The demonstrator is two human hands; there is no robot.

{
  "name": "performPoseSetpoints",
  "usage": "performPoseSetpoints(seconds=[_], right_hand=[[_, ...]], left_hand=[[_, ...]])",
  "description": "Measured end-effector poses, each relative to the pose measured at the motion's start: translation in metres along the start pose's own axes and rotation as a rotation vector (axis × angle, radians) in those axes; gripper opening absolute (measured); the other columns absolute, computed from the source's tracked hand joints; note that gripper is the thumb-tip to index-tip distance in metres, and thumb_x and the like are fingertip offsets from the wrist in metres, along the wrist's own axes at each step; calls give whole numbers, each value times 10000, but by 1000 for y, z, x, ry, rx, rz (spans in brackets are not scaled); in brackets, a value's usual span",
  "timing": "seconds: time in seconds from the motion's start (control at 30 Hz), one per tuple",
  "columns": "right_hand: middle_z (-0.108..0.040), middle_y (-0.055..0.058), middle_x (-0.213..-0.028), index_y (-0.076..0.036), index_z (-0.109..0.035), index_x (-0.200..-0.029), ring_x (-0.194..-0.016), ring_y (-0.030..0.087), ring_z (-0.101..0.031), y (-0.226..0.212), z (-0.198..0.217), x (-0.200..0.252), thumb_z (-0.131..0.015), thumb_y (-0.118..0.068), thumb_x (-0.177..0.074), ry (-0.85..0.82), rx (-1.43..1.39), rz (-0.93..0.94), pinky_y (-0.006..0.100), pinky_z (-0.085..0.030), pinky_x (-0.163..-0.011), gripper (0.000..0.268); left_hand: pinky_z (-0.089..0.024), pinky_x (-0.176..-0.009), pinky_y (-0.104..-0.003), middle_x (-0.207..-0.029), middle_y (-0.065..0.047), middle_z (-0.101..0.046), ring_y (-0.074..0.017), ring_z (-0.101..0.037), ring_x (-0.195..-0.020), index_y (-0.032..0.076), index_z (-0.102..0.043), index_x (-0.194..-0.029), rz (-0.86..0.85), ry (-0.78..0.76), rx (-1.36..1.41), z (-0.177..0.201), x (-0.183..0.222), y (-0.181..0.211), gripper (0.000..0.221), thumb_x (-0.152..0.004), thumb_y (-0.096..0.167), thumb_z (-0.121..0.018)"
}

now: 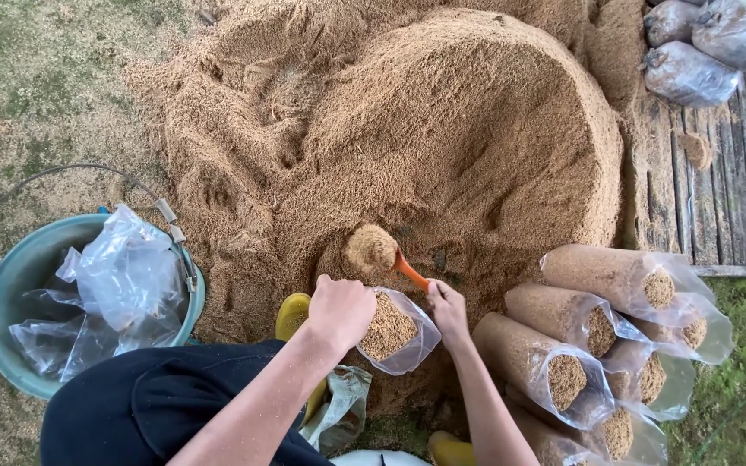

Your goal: Scooping grain from a large pile into small plastic bags using a hand scoop.

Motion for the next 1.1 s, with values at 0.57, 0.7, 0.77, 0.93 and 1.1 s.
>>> performPoseSetpoints(seconds=[0.57,0.7,0.77,0.93,1.1], right_hand=[[-714,49,-786,-93,-795,-1024,-685,97,-521,-93,107,81,-678,-286,-987,219,254,427,254,-462,-659,229],[-589,69,-782,0,-688,-1165,-689,106,-430,-84,75,52,-532,-328,-1108,297,30,284,254,-381,-641,368],[-550,38,-778,-8,-683,-1205,-669,94,-387,-61,58,29,-543,-163,-1093,339,-6,76,250,-361,-614,237],[-606,59,-778,-45,-706,-1224,-665,112,-452,44,14,-34,-574,-183,-1065,359,37,-55,262,-368,-613,249],[-742,143,-823,-156,-793,-1170,-744,181,-580,73,-46,-49,-719,-252,-970,228,166,-72,326,-453,-680,234]], left_hand=[[-497,-826,-563,-888,-63,-780,-306,-759,-882,105,-770,-905,-9,-84,8,5,3,0,176,-858,61,-606],[-501,-818,-559,-869,-56,-781,-308,-765,-875,126,-766,-891,3,-72,32,7,7,2,162,-851,60,-623],[-503,-825,-560,-858,-40,-773,-287,-765,-875,131,-754,-909,9,-50,27,5,6,3,169,-861,52,-613],[-493,-780,-557,-819,-22,-750,-280,-757,-824,134,-731,-897,5,-23,19,-1,2,2,173,-858,41,-590],[-473,-762,-559,-813,36,-721,-267,-749,-823,175,-710,-910,19,-6,14,1,4,2,174,-857,57,-594]])
Point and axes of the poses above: each hand's wrist, its own x-axis away from the middle knuckle, its own z-axis out of the back of the hand, y = z × x, the point moved 6 cm from there along -x, towards the middle knuckle
